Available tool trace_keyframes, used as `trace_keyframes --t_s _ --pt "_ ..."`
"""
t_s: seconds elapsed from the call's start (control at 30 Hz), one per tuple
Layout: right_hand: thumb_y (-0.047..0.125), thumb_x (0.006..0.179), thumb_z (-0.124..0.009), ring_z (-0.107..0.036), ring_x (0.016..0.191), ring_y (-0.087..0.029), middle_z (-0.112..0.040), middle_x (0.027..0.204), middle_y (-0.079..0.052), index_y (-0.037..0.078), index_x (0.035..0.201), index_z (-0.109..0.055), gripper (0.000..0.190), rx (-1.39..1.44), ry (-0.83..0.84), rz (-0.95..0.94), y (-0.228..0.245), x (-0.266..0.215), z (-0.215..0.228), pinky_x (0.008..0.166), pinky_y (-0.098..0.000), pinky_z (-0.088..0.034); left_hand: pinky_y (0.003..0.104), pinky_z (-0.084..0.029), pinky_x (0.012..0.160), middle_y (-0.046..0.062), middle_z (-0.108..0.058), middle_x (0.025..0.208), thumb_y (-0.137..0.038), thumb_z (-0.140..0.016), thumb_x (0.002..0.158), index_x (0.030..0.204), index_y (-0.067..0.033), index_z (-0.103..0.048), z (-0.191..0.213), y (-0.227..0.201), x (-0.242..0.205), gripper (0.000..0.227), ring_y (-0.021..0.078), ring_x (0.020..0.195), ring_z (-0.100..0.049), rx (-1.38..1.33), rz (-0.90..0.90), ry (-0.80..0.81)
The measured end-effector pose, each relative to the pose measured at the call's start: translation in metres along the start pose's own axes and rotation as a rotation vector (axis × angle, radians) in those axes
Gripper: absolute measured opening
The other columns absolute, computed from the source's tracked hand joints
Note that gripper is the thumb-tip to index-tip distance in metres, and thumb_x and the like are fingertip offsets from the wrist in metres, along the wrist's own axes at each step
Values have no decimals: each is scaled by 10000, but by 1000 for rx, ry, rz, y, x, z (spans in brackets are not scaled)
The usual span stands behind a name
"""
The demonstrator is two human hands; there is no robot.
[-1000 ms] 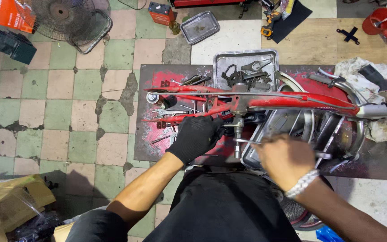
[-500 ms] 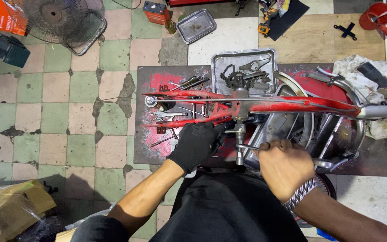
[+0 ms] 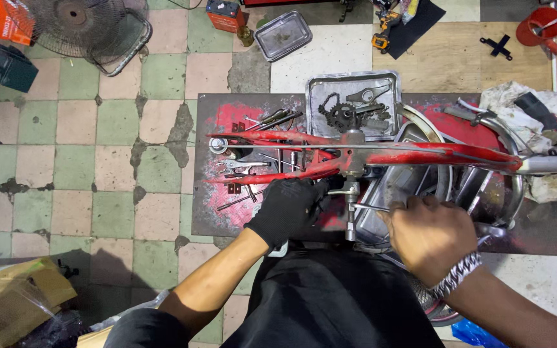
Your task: The person works on a red motorcycle frame on a metal table, using wrenches to tighten and adjust various bolts and brackets. They handle several metal components and tools during the process.
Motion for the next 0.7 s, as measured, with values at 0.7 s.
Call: trace_keyframes --t_s 0.7 --pt "471 954 -532 -707 633 -334 -717 678 -124 124 663 -710 487 299 -42 -35 -13 27 -6 583 -474 -556 529 -482 611 158 -663 735 -329 -643 938 948 -100 -684 2 4 -3 232 374 691 -660 -69 -41 -28"
Point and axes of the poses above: each hand's wrist, its own x-axis towards the middle knuckle, its own z-axis out of the back of the hand, y = z × x, the point moved 4 cm from there along x, towards the middle knuckle
